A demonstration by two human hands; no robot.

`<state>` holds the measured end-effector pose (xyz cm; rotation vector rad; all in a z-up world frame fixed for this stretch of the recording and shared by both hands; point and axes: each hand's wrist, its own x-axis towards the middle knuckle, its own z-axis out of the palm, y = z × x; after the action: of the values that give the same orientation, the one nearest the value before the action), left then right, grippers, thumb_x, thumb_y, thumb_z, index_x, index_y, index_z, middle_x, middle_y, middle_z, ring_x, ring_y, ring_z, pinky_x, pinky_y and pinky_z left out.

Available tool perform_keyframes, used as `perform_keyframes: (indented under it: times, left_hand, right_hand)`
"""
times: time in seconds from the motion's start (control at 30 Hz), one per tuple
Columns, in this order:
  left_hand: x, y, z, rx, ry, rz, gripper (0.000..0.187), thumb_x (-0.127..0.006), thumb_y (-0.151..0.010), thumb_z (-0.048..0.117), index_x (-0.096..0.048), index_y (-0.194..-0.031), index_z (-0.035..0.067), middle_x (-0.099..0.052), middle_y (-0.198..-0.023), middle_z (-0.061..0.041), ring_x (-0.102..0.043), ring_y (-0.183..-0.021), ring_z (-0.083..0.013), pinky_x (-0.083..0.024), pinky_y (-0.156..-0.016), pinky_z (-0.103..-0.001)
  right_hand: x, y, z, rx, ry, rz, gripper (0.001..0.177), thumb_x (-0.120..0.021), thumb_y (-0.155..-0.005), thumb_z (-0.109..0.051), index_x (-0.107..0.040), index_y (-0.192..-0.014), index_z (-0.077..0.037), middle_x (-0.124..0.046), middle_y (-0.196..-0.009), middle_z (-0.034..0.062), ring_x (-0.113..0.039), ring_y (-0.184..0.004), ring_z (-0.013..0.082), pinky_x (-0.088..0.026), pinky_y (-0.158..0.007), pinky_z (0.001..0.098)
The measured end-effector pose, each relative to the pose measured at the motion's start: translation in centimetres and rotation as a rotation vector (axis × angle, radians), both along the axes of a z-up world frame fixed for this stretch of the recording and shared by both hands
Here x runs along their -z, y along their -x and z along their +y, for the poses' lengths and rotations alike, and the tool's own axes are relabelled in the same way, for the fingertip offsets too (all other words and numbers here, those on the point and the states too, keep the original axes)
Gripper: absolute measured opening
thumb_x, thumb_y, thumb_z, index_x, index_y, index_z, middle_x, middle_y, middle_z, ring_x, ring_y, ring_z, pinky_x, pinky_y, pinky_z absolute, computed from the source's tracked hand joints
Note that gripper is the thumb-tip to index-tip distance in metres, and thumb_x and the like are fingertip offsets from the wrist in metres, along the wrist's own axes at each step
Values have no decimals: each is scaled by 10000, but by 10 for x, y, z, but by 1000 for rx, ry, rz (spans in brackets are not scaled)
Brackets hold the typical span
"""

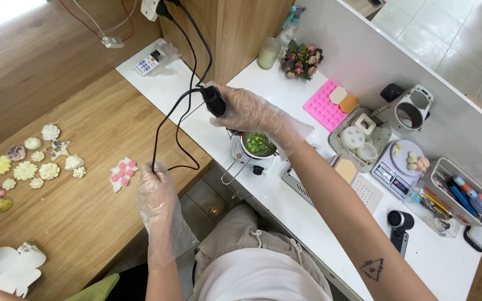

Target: Melting green wax pieces in a small pot using a heat gun and stirring with a spoon.

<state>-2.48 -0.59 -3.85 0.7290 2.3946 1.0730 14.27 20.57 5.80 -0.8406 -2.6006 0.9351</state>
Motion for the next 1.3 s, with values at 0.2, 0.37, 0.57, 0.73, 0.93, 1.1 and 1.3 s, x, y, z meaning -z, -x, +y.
perform_keyframes:
  times: [0.2, 0.37, 0.57, 0.73, 0.93, 1.1, 1.3]
  left_hand:
    - [-6, -1, 4, -52, 85, 27, 357, -430, -1072, 405, -625, -1207, 138, -698, -960, -246, -660, -907, -483, -492, -725, -566]
    - [22, 8, -5, -43, 76, 25, 380, -436, -1072, 416, -651, -1190, 126, -691, -861, -218, -654, -792, -441, -482, -642, -522]
    - [114, 35, 9, -101, -463, -578, 400, -436, -1109, 417, -600, -1075, 55, -607, -682, -34, -560, -584, -110, -454, -538, -279]
    - [137, 41, 11, -134, -609, -605, 392, -456, -1113, 400, -571, -1095, 25, -616, -698, -65, -567, -582, -141, -454, -550, -286]
    - [115, 35, 10, -120, -608, -580, 378, -436, -1105, 382, -562, -1092, 26, -618, -703, -69, -552, -571, -137, -463, -533, -288]
    - [142, 42, 19, -135, -639, -600, 378, -451, -1100, 384, -588, -1079, 33, -628, -698, -78, -564, -560, -148, -473, -530, -296]
    - [145, 36, 15, -135, -592, -632, 367, -438, -1116, 412, -583, -1098, 75, -622, -725, -52, -542, -596, -125, -437, -569, -279]
  right_hand:
    - [2, 4, -3, -38, 77, 21, 499, -807, -820, -283, -527, -1209, -145, -671, -903, 57, -671, -860, 233, -554, -831, 389]
    - [5, 3, -9, -91, 37, -54, 534, -805, -822, -255, -520, -1261, -147, -703, -969, 68, -696, -914, 270, -555, -865, 403]
    - [13, -14, -76, -257, -186, 177, 439, -701, -906, -29, -528, -1293, -146, -641, -1196, 92, -682, -1122, 302, -583, -969, 395]
    - [54, -19, -133, -223, -369, 175, 514, -612, -809, 43, -592, -1273, -177, -629, -1237, 91, -629, -1190, 321, -519, -1044, 433]
    - [71, -21, -157, -144, -535, 96, 357, -596, -917, -79, -620, -1234, -243, -611, -1216, 52, -597, -1235, 275, -425, -1154, 516]
    - [88, -17, -151, -96, -610, 41, 385, -609, -891, -121, -625, -1236, -291, -605, -1210, 60, -575, -1253, 274, -399, -1141, 547]
    - [94, -10, -150, -36, -595, -43, 436, -584, -926, -80, -625, -1296, -307, -630, -1220, 74, -603, -1226, 286, -419, -1124, 538]
